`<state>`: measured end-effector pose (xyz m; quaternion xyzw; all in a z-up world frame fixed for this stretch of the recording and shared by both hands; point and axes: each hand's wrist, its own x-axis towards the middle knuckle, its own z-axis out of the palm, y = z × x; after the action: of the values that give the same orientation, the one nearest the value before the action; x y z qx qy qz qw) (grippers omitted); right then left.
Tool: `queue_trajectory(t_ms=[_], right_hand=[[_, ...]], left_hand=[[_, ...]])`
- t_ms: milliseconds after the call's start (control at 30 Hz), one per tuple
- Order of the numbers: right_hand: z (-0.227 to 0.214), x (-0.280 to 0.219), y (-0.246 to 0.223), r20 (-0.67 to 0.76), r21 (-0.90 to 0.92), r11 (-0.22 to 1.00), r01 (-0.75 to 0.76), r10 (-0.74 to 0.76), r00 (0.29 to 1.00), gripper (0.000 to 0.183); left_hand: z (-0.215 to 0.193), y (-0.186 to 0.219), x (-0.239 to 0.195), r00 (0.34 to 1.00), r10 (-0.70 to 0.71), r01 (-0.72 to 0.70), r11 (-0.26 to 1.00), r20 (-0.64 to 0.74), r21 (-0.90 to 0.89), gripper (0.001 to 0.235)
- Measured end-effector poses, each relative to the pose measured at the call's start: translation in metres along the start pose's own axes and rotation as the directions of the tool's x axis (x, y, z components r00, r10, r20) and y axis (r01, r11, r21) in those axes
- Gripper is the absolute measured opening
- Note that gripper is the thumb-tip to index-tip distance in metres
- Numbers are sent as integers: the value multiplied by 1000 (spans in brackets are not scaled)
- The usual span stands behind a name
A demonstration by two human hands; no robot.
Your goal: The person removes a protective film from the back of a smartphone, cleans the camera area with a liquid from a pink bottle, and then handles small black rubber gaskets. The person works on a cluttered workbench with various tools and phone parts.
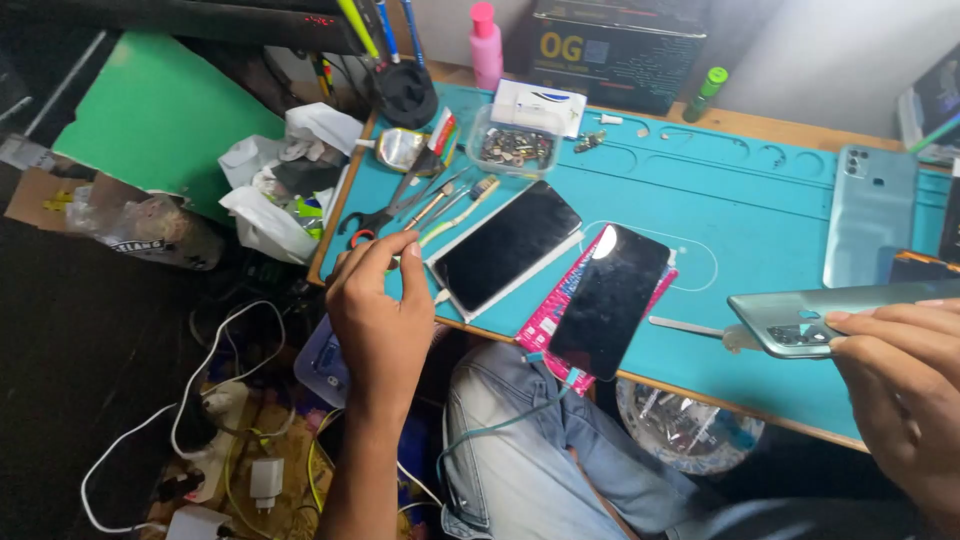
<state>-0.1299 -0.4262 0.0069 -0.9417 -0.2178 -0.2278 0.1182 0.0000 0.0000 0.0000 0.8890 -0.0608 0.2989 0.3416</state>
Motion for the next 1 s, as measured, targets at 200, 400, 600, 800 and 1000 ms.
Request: queue_trajectory(t_ms=[200, 400, 600, 800, 1000], right_hand=[[13, 32, -9, -29, 33, 998, 45, -44, 999, 19], [27, 42, -5, 6, -6, 1000, 18, -18, 1000, 15], [64, 15, 33, -55, 69, 997, -16, 20, 998, 20], [83, -8, 60, -34, 106, 992, -67, 71, 997, 20], [88, -15, 66, -42, 165, 981, -97, 106, 994, 17]], left_hand=[[-4, -28, 24, 1000, 3, -3, 1000, 25, 15, 12], [16, -73, 43, 997, -63, 61, 997, 47, 37, 14], [15, -86, 57, 989, -66, 54, 994, 134, 90, 13], [11, -89, 61, 976, -124, 104, 988, 176, 117, 10], [11, -77, 52, 970, -137, 115, 986, 199, 118, 9]])
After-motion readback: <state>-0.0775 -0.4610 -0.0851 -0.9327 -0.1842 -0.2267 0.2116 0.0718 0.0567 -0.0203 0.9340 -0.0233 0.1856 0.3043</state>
